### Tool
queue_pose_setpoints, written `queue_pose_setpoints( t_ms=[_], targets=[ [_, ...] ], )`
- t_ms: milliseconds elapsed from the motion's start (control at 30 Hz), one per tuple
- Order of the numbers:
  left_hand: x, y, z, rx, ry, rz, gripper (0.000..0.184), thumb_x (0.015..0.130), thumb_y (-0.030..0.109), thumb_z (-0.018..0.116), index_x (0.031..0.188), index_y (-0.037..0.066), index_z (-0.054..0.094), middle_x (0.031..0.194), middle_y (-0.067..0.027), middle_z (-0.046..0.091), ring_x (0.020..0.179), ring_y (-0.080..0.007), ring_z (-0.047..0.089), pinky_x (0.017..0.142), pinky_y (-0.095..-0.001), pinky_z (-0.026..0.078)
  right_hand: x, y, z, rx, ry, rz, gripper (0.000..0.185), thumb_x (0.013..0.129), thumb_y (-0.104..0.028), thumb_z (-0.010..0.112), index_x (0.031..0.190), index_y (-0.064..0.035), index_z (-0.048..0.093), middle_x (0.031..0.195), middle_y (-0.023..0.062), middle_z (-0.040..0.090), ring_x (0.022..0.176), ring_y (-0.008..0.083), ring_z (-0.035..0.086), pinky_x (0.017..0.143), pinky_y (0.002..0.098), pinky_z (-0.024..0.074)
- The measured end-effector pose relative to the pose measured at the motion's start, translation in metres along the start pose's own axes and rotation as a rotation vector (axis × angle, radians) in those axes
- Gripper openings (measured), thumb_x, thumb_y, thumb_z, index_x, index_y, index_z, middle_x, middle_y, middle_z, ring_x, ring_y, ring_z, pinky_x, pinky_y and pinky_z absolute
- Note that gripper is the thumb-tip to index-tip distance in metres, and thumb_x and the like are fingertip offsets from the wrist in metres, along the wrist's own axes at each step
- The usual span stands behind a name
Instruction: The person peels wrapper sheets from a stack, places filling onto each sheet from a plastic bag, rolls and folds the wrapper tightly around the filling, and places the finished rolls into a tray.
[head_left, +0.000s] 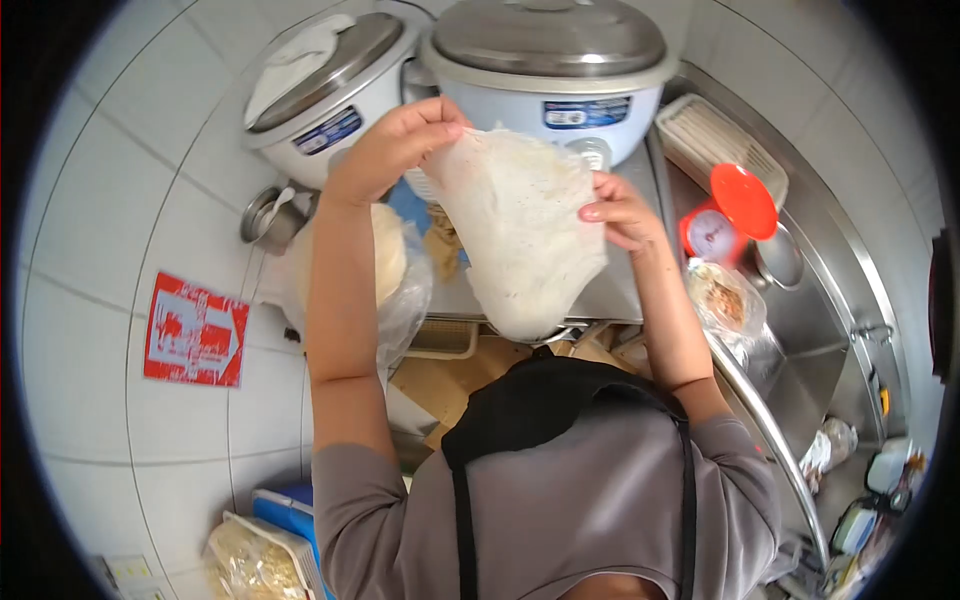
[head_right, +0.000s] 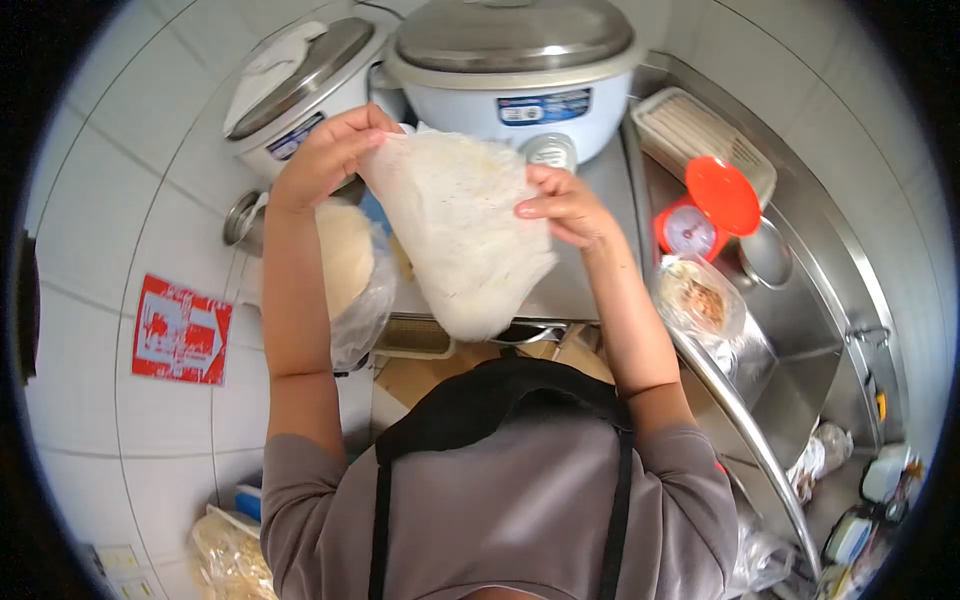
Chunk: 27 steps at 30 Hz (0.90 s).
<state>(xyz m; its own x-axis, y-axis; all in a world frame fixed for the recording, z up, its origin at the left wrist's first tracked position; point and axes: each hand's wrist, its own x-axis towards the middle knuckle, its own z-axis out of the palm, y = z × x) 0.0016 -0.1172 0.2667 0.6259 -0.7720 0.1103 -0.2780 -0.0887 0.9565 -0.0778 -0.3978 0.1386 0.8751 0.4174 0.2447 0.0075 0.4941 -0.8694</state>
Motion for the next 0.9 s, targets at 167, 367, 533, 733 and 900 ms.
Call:
queue_pose_setpoints(
  t_ms=[167,367,533,733,900],
  targets=[
    [0.043,-0.031,0.052,0.108,-0.001,0.069,0.011,0.088,0.016,0.057,0.087,0.005,0.055,0.090,0.0018,0.057,0.082,-0.0068,0.051,0.075,-0.0238,0.042,-0.071,-0.047,-0.052,-0.472,0.379,-0.069,0.016,0.076,0.002,0.066,0.088,-0.0035,0.057,0.090,0.0020,0.062,0.085,0.0106,0.058,0.077,0.0242,0.0453],
    [0.015,-0.071,0.135,0.608,-0.230,0.081,0.019,0.081,0.017,0.063,0.092,0.002,0.063,0.086,-0.0135,0.065,0.078,-0.0235,0.063,0.070,-0.0339,0.049,-0.143,-0.017,-0.090,-1.165,0.452,0.025,0.015,0.069,0.009,0.057,0.079,-0.0005,0.062,0.083,0.0066,0.062,0.086,0.0170,0.059,0.077,0.0283,0.0448],
    [0.004,-0.119,0.149,0.828,-0.183,-0.233,0.022,0.081,0.017,0.061,0.098,0.002,0.062,0.090,-0.0189,0.064,0.082,-0.0335,0.062,0.072,-0.0402,0.049,-0.170,-0.005,-0.098,-1.276,0.543,0.147,0.027,0.069,0.011,0.046,0.083,-0.0007,0.066,0.085,0.0146,0.064,0.085,0.0282,0.062,0.077,0.0325,0.0465],
    [0.017,-0.205,0.203,0.725,0.107,0.072,0.020,0.080,0.014,0.060,0.095,0.002,0.062,0.096,-0.0153,0.059,0.089,-0.0331,0.057,0.078,-0.0395,0.046,-0.127,0.016,-0.140,-1.461,0.676,0.170,0.015,0.079,-0.007,0.053,0.084,0.0006,0.064,0.090,0.0193,0.064,0.085,0.0330,0.061,0.076,0.0383,0.0470],
    [0.008,-0.203,0.210,0.693,0.124,0.020,0.017,0.078,0.013,0.062,0.091,0.001,0.061,0.102,-0.0129,0.055,0.095,-0.0323,0.054,0.084,-0.0383,0.044,-0.085,0.052,-0.160,-1.462,0.603,0.402,0.029,0.083,-0.029,0.058,0.085,-0.0005,0.064,0.091,0.0197,0.064,0.086,0.0350,0.060,0.075,0.0395,0.0468]
  ],
)
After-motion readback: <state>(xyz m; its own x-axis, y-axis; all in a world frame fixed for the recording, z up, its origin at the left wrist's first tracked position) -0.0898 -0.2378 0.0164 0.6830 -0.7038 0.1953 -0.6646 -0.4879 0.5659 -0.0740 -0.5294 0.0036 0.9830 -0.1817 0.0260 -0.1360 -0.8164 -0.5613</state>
